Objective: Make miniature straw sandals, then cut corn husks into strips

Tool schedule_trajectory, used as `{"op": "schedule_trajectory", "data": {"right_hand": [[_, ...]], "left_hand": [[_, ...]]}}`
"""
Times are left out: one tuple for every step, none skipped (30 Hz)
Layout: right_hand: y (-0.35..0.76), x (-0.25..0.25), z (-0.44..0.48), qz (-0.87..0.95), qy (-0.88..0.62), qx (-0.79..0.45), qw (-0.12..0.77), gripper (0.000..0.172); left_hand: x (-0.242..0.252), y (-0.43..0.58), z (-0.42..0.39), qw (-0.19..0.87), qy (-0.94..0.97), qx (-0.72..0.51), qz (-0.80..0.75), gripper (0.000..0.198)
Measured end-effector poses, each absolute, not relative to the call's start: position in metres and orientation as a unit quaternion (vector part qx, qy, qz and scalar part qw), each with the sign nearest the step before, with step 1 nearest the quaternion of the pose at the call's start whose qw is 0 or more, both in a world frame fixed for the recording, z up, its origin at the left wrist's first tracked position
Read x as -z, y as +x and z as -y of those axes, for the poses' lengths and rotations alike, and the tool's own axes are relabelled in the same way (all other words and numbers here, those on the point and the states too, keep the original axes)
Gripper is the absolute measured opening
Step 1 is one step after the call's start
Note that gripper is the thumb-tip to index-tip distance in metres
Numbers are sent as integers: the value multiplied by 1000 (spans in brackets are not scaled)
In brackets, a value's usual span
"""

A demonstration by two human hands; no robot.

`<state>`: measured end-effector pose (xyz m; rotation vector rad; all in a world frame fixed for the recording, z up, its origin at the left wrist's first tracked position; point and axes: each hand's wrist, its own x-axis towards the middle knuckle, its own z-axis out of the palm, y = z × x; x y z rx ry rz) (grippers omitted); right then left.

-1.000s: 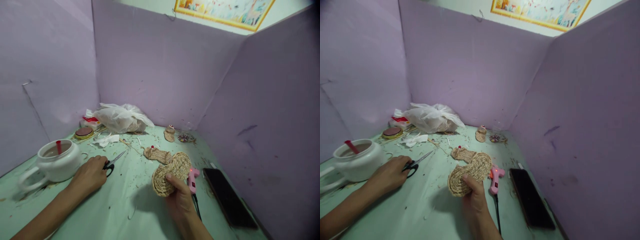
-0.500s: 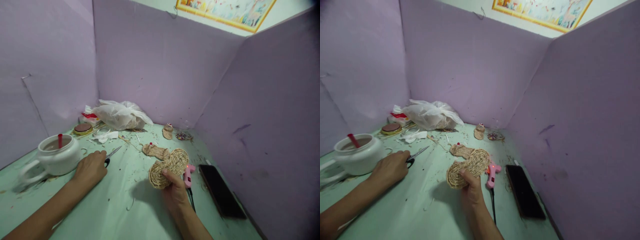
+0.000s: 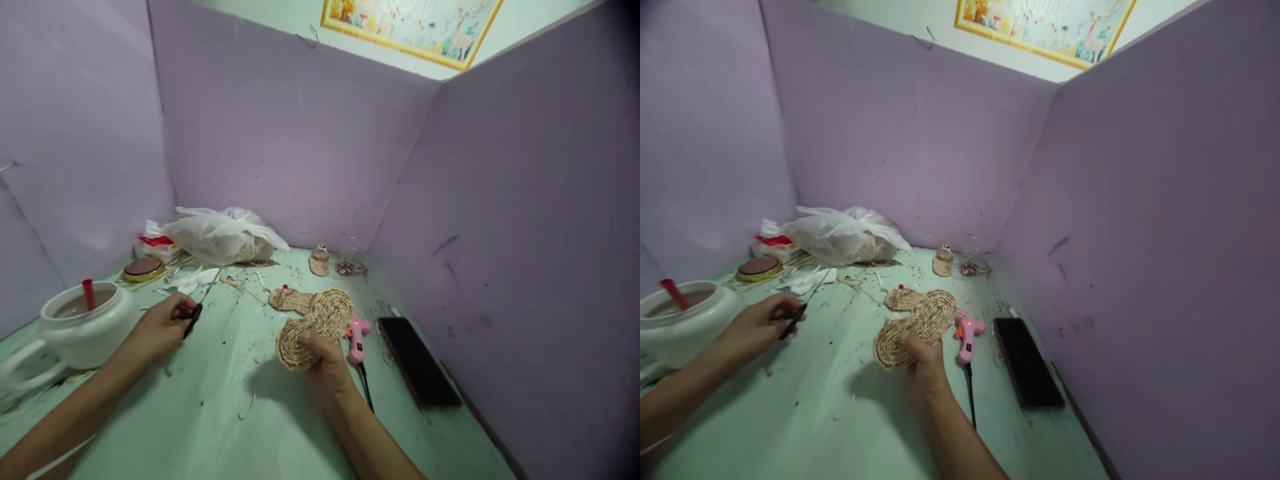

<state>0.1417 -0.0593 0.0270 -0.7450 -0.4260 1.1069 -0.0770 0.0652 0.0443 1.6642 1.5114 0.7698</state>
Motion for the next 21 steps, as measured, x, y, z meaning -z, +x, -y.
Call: {"op": "schedule_trajectory", "data": {"right_hand": [[142, -27, 59, 201, -341, -509, 764, 43], [142, -28, 59, 205, -341, -506, 765, 41], [142, -28, 59, 210, -343, -501, 767, 39], [142, -29, 59, 216, -346, -493, 769, 35], [142, -30, 59, 223, -351, -485, 770, 32], [142, -30, 60, 231, -357, -476, 770, 28], [142, -31, 61, 237, -364, -468, 770, 25], [142, -32, 61, 242, -368, -464, 769, 24], [142, -32, 62, 244, -369, -462, 769, 25], [142, -32, 62, 245, -368, -462, 768, 27], [142, -31, 62, 245, -367, -462, 770, 30], [142, -30, 62, 245, -363, -462, 771, 33], [142, -29, 61, 247, -362, -464, 770, 35], [143, -27, 61, 249, -364, -464, 768, 36], [144, -25, 60, 251, -368, -464, 766, 36], [145, -24, 59, 252, -374, -464, 762, 36], [146, -22, 59, 253, -380, -465, 758, 35], [146, -22, 58, 254, -387, -466, 754, 34], [146, -21, 58, 254, -392, -465, 752, 33], [146, -22, 59, 255, -396, -463, 751, 32], [145, -23, 59, 257, -399, -460, 751, 30]], "left_hand": [[-44, -77, -64, 441, 615, -319, -571, 27], [-44, -76, -61, 506, 573, -337, -549, 31], [-45, -75, -57, 557, 537, -350, -528, 36], [-45, -73, -53, 587, 513, -360, -513, 40], [-45, -71, -48, 604, 499, -367, -502, 43], [-45, -68, -44, 616, 491, -370, -493, 45], [-46, -65, -39, 627, 486, -366, -487, 45], [-46, -62, -35, 637, 483, -358, -483, 44], [-47, -59, -31, 645, 483, -349, -479, 43], [-47, -56, -27, 649, 488, -339, -475, 43], [-47, -53, -24, 647, 501, -331, -471, 44], [-47, -50, -21, 637, 521, -327, -465, 46], [-46, -48, -18, 618, 547, -326, -461, 47], [-44, -45, -15, 594, 574, -325, -460, 47], [-42, -43, -13, 567, 599, -327, -460, 45], [-40, -41, -11, 543, 621, -326, -461, 44], [-37, -40, -9, 521, 641, -325, -460, 43], [-34, -38, -7, 500, 660, -324, -457, 43], [-31, -37, -5, 479, 678, -323, -454, 43], [-28, -37, -4, 459, 696, -322, -448, 43], [-24, -36, -2, 440, 715, -316, -442, 44]]}}
